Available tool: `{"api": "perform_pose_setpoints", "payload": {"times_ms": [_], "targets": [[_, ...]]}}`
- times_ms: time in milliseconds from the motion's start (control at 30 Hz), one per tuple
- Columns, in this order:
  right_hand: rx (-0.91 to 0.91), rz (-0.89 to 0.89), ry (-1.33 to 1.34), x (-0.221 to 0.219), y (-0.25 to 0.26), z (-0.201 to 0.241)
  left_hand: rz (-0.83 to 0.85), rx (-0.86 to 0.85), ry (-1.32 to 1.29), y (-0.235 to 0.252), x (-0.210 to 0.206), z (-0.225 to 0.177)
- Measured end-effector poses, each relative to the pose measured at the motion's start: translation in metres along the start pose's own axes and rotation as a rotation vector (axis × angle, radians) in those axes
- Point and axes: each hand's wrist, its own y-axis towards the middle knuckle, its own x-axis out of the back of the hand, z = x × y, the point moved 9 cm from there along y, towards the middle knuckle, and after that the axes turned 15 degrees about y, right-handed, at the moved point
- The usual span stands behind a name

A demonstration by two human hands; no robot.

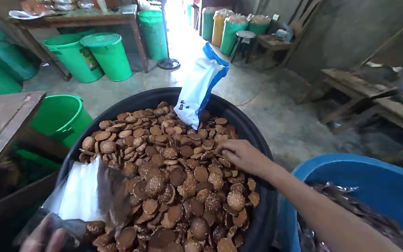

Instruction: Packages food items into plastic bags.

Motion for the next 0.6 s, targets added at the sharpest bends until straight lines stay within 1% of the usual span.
{"api": "perform_pose_setpoints", "payload": {"times_ms": [67,100,167,233,300,367,433,467,500,533,567,600], "targets": [[-0.109,-0.011,-0.033,-0.017,0.003,0.002,-0.002,0.010,0.124,-0.001,-0.016,-0.004],[-0.190,-0.007,-0.081,-0.025,0.008,0.002,-0.020,0.002,0.204,-0.001,-0.016,-0.008],[-0.329,0.001,-0.193,-0.037,0.021,-0.002,-0.079,-0.069,0.365,-0.002,-0.008,-0.021],[-0.389,-0.020,-0.248,-0.040,0.034,-0.006,-0.171,-0.137,0.439,-0.006,0.000,-0.033],[-0.382,-0.024,-0.270,-0.038,0.045,-0.012,-0.202,-0.161,0.409,-0.013,0.001,-0.041],[-0.305,-0.027,-0.260,-0.033,0.048,-0.018,-0.183,-0.175,0.359,-0.018,-0.003,-0.044],[-0.195,-0.065,-0.263,-0.027,0.038,-0.015,-0.190,-0.199,0.328,-0.022,-0.008,-0.041],[-0.096,-0.149,-0.297,-0.024,0.026,-0.008,-0.222,-0.205,0.316,-0.023,-0.007,-0.039],[0.066,-0.282,-0.336,-0.023,0.012,0.004,-0.265,-0.202,0.313,-0.024,-0.002,-0.039],[0.204,-0.377,-0.361,-0.026,-0.003,0.017,-0.314,-0.194,0.322,-0.025,0.004,-0.043],[0.301,-0.406,-0.372,-0.032,-0.014,0.028,-0.359,-0.186,0.334,-0.025,0.009,-0.049],[0.359,-0.372,-0.373,-0.042,-0.022,0.037,-0.388,-0.190,0.340,-0.026,0.012,-0.058]]}}
